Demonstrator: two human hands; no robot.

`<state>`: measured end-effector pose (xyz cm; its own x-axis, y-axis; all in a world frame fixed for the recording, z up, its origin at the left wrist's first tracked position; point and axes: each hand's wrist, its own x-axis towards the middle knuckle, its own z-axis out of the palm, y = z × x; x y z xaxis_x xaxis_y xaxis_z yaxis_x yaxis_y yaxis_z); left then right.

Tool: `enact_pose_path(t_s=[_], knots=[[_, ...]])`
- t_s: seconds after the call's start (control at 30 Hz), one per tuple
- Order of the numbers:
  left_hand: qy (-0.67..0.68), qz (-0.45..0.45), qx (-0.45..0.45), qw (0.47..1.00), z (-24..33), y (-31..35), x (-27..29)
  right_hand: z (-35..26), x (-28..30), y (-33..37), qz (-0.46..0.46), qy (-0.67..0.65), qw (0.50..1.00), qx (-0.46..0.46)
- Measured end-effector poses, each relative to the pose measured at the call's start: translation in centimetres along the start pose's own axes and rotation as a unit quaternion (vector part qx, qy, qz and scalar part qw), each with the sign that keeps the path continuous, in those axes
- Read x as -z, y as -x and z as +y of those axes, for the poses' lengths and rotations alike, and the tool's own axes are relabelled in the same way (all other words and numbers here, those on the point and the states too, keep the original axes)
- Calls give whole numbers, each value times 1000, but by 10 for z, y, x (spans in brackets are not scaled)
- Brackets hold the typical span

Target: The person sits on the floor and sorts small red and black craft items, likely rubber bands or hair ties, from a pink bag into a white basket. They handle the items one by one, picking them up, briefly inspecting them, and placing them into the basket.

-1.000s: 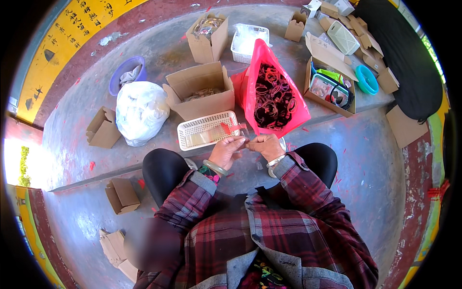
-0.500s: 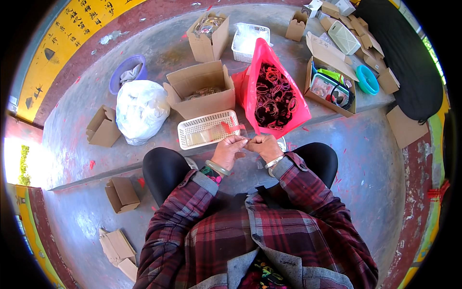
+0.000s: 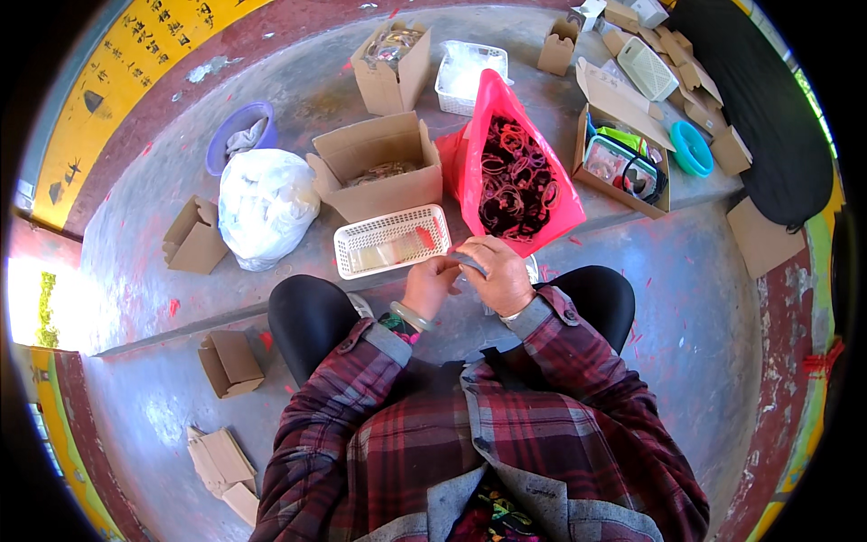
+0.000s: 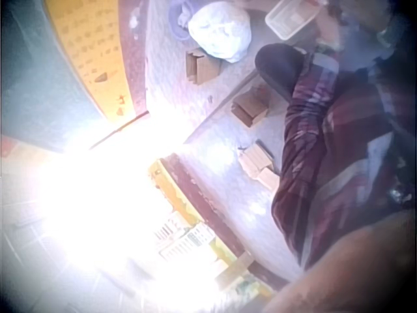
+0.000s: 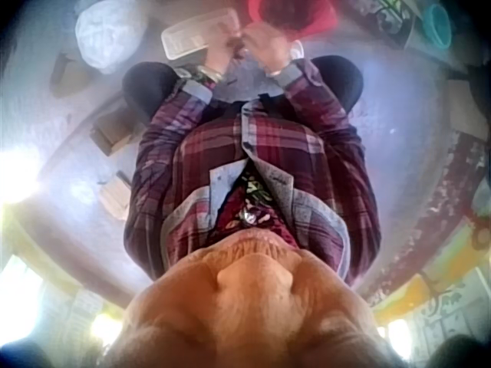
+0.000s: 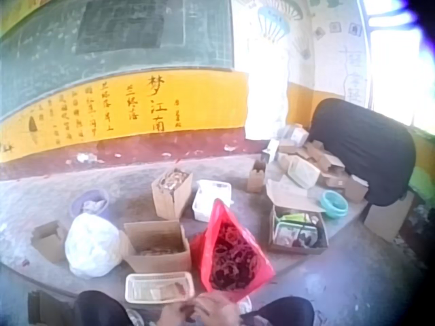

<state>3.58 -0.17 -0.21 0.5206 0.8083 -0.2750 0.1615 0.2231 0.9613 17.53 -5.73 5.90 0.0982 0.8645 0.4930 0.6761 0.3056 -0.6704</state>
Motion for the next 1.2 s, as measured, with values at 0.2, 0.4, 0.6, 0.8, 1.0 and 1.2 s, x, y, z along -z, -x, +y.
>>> enact_pose_path(t_s=[0.2, 0.4, 0.6, 0.8, 1.0, 1.2], knots=[[-63, 6, -54, 997, -1, 3, -5, 3, 0, 5, -48, 35, 998, -10], [-239, -1, -103, 966, -8, 2, 1, 9, 1, 7, -99, 47, 994, -22], [-328, -100, -38, 938, 21, 1, 15, 10, 8, 4, -140, -16, 986, -85], [-128, -247, 21, 960, -6, -7, 19, 18, 5, 7, -192, -71, 976, -78], [-47, -301, 59, 951, 3, -3, 14, 18, 5, 8, -203, -80, 971, -101], [-183, -274, -13, 944, -26, -12, 14, 23, 11, 4, -335, -38, 933, -126]])
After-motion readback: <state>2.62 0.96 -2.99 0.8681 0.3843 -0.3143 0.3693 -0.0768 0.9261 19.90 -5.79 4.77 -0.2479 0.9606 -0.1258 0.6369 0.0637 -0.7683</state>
